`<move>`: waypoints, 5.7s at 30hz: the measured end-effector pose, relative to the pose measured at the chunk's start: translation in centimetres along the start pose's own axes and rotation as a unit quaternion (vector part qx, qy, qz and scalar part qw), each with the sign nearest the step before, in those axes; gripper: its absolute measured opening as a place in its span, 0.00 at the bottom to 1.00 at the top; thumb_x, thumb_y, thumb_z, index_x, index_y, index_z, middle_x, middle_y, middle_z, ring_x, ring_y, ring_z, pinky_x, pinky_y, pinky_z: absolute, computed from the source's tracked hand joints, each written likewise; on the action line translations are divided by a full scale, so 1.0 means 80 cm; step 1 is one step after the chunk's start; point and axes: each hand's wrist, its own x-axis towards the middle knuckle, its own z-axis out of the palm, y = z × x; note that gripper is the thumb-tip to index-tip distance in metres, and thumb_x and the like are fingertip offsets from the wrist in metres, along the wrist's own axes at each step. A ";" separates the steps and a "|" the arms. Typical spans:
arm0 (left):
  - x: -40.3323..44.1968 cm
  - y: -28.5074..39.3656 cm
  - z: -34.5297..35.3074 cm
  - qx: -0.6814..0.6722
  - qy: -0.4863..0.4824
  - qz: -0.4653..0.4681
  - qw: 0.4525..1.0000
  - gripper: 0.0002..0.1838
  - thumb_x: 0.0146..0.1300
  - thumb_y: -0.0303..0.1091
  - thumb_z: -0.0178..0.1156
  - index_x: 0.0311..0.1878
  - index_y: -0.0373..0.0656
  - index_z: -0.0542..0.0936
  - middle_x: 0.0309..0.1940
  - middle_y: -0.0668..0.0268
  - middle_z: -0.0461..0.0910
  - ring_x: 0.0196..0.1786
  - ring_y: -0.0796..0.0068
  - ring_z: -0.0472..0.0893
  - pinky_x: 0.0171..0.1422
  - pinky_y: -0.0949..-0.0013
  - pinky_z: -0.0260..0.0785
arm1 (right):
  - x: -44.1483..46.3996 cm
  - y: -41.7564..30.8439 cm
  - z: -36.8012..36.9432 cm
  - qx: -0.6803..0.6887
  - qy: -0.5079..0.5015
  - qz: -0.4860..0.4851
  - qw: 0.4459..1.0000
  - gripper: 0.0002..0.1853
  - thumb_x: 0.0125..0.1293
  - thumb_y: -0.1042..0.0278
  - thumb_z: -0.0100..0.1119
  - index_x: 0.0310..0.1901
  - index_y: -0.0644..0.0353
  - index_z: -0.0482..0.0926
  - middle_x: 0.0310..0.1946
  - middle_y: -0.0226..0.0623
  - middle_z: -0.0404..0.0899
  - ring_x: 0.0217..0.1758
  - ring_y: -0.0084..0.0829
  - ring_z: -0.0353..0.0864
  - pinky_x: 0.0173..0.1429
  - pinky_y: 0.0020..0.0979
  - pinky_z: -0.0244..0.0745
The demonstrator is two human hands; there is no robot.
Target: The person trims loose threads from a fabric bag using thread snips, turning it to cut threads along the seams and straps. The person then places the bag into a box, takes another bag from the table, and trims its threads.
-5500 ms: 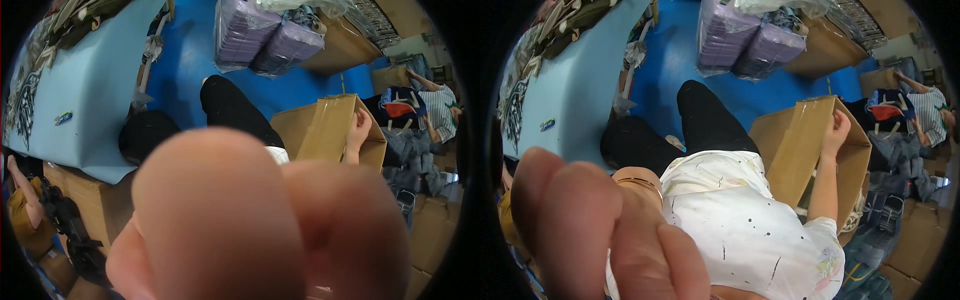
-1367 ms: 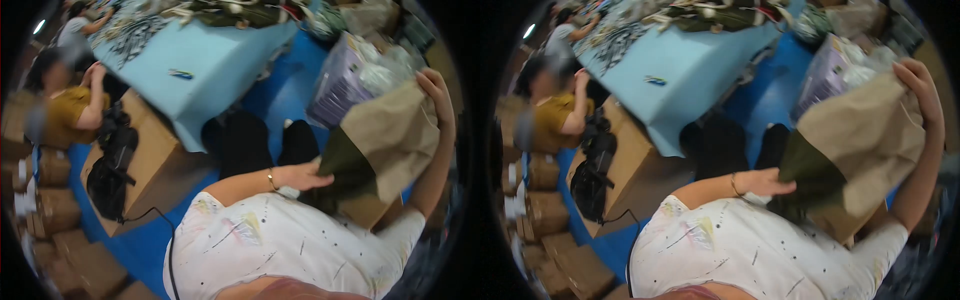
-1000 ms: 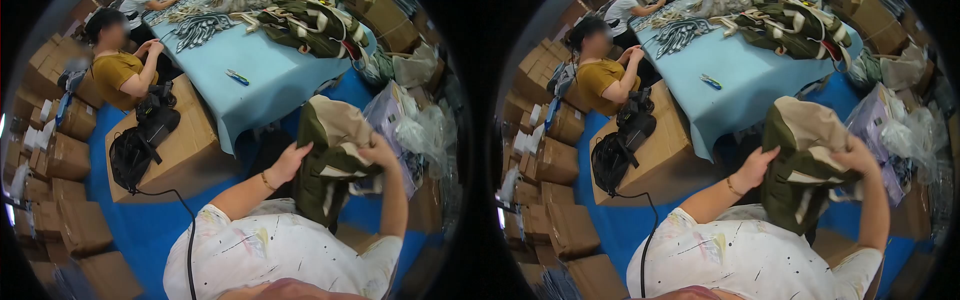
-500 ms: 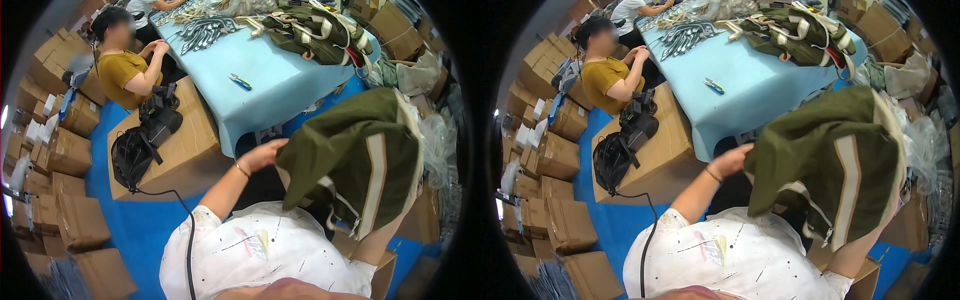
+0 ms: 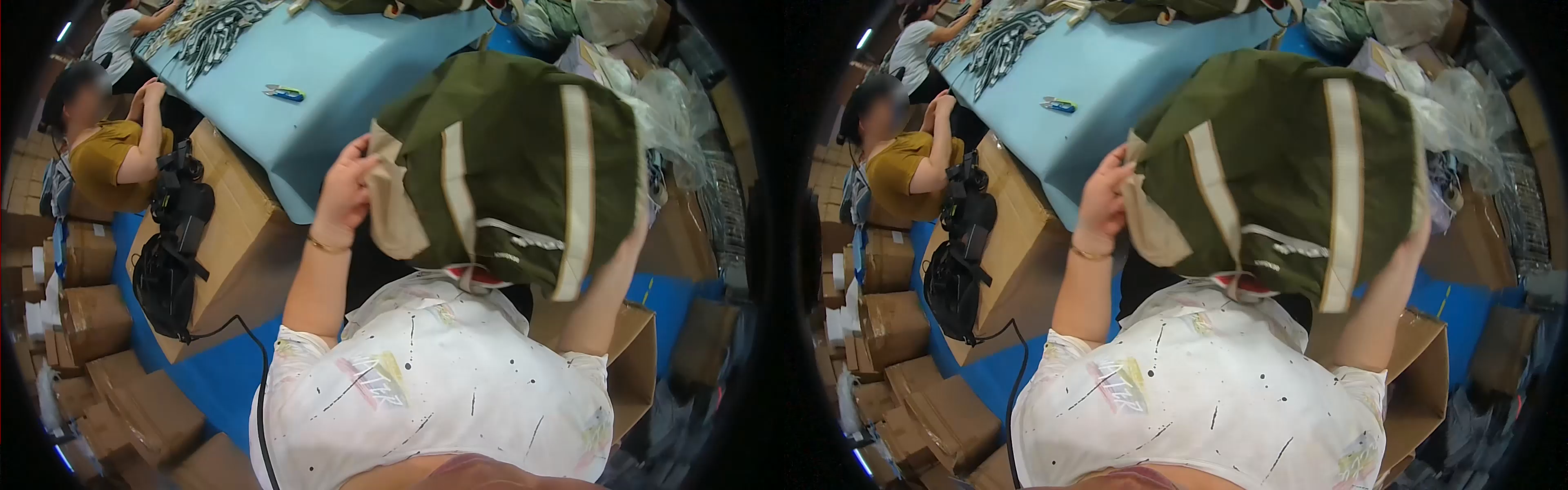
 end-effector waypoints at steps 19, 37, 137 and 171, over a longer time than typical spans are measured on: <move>-0.046 -0.155 -0.108 0.653 0.256 0.116 0.703 0.21 0.58 0.38 0.66 0.48 0.33 0.73 0.45 0.55 0.74 0.54 0.56 0.73 0.55 0.60 0.67 | -0.038 0.189 -0.129 -0.277 0.251 0.100 0.922 0.18 0.68 0.63 0.57 0.56 0.62 0.75 0.50 0.35 0.80 0.50 0.27 0.80 0.53 0.29 0.74; -0.138 -0.116 -0.142 0.733 0.353 0.067 0.578 0.23 0.63 0.29 0.61 0.60 0.34 0.68 0.51 0.52 0.77 0.56 0.61 0.76 0.62 0.63 0.66 | -0.116 0.220 -0.158 -0.490 0.253 0.105 0.828 0.26 0.60 0.58 0.68 0.54 0.66 0.71 0.46 0.42 0.79 0.49 0.30 0.77 0.54 0.32 0.71; -0.023 -0.102 0.061 0.349 -0.019 0.203 0.915 0.20 0.67 0.24 0.54 0.61 0.40 0.67 0.63 0.59 0.68 0.65 0.68 0.69 0.69 0.67 0.60 | -0.015 0.192 0.060 -0.263 0.018 -0.023 0.964 0.22 0.54 0.85 0.61 0.53 0.64 0.77 0.47 0.36 0.82 0.52 0.26 0.79 0.58 0.28 0.74; 0.007 -0.128 0.086 0.622 -0.139 0.084 0.766 0.08 0.65 0.30 0.54 0.42 0.34 0.74 0.33 0.54 0.76 0.37 0.61 0.78 0.43 0.65 0.69 | -0.078 0.152 0.091 -0.556 -0.368 0.067 0.742 0.36 0.47 0.66 0.77 0.59 0.64 0.73 0.57 0.44 0.74 0.63 0.38 0.70 0.68 0.33 0.62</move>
